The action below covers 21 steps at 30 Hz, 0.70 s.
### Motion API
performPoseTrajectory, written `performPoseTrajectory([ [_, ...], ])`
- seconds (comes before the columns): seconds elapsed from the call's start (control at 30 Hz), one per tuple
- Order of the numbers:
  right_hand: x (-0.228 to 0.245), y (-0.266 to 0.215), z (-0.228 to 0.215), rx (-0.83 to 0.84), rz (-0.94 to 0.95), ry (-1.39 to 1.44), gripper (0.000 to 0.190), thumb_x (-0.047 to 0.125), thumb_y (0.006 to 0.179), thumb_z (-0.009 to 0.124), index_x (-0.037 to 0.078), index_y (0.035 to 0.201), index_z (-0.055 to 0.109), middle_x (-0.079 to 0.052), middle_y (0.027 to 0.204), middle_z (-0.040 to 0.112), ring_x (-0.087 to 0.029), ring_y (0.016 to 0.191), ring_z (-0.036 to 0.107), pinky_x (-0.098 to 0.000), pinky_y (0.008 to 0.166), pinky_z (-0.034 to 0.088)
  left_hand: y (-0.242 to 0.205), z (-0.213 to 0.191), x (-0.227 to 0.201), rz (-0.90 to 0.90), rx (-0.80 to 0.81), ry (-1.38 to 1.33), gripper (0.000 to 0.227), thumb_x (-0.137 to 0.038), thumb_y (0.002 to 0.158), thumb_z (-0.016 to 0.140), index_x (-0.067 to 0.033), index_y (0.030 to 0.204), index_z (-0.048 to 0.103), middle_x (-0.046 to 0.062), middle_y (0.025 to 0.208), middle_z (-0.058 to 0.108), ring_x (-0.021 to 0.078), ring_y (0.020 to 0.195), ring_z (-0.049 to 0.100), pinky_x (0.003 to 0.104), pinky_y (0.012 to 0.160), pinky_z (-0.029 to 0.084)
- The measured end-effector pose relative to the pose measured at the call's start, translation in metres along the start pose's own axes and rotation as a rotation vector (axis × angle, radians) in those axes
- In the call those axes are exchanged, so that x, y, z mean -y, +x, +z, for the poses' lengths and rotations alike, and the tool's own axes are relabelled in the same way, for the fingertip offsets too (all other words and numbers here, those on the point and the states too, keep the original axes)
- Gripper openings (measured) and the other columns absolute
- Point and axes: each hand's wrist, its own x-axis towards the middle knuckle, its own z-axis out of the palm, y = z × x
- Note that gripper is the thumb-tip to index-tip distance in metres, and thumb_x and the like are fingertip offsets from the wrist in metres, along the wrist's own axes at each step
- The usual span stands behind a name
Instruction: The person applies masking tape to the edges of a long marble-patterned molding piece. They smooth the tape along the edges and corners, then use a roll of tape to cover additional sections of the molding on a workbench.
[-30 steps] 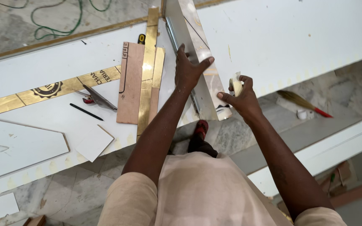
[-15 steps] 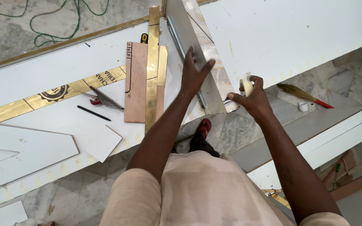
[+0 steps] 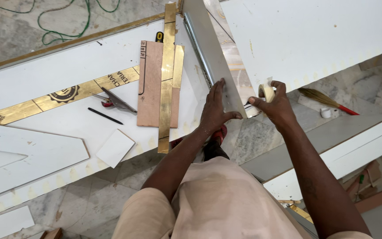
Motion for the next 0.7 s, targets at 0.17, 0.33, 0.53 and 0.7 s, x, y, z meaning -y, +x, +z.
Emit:
performPoseTrajectory([
  [0.17,0.001,-0.001,0.001,-0.016,0.009,-0.027,0.102,0.036,0.077,0.089,-0.003,0.148,0.027,-0.023,0.123,0.061,-0.027,0.11,0.068,-0.0362,0.085,0.063,0.003,-0.011,0.006,0.006,0.056,0.07,0.136,-0.056,0.064,0.089,-0.0162,0.168,0.011,0.017,0.17,0.026,0.0379,0.152,0.038,0.049,0.117,0.042],
  [0.33,-0.003,0.001,0.0,-0.024,0.037,-0.086,0.105,0.041,0.076,0.088,-0.005,0.148,0.027,-0.024,0.121,0.062,-0.028,0.108,0.069,-0.0375,0.084,0.062,0.014,-0.018,-0.005,-0.052,0.031,-0.102,0.132,-0.062,0.062,0.09,-0.0106,0.162,0.02,0.018,0.162,0.034,0.0334,0.143,0.049,0.046,0.111,0.048],
  [0.53,-0.001,0.0,0.001,-0.02,0.028,-0.137,0.105,0.043,0.078,0.087,-0.006,0.149,0.028,-0.025,0.121,0.063,-0.028,0.109,0.069,-0.0375,0.085,0.061,0.035,-0.033,-0.022,-0.136,-0.023,-0.055,0.118,-0.061,0.051,0.091,-0.0069,0.141,0.037,0.015,0.14,0.048,0.0279,0.125,0.061,0.043,0.094,0.055],
  [0.7,0.001,0.001,-0.001,-0.019,0.038,-0.155,0.105,0.043,0.076,0.087,-0.006,0.149,0.029,-0.024,0.12,0.065,-0.028,0.108,0.069,-0.0375,0.085,0.06,0.065,-0.049,-0.008,-0.245,-0.011,-0.057,0.073,-0.058,0.08,0.079,-0.009,0.128,0.057,0.012,0.129,0.069,0.0235,0.115,0.071,0.04,0.096,0.057],
])
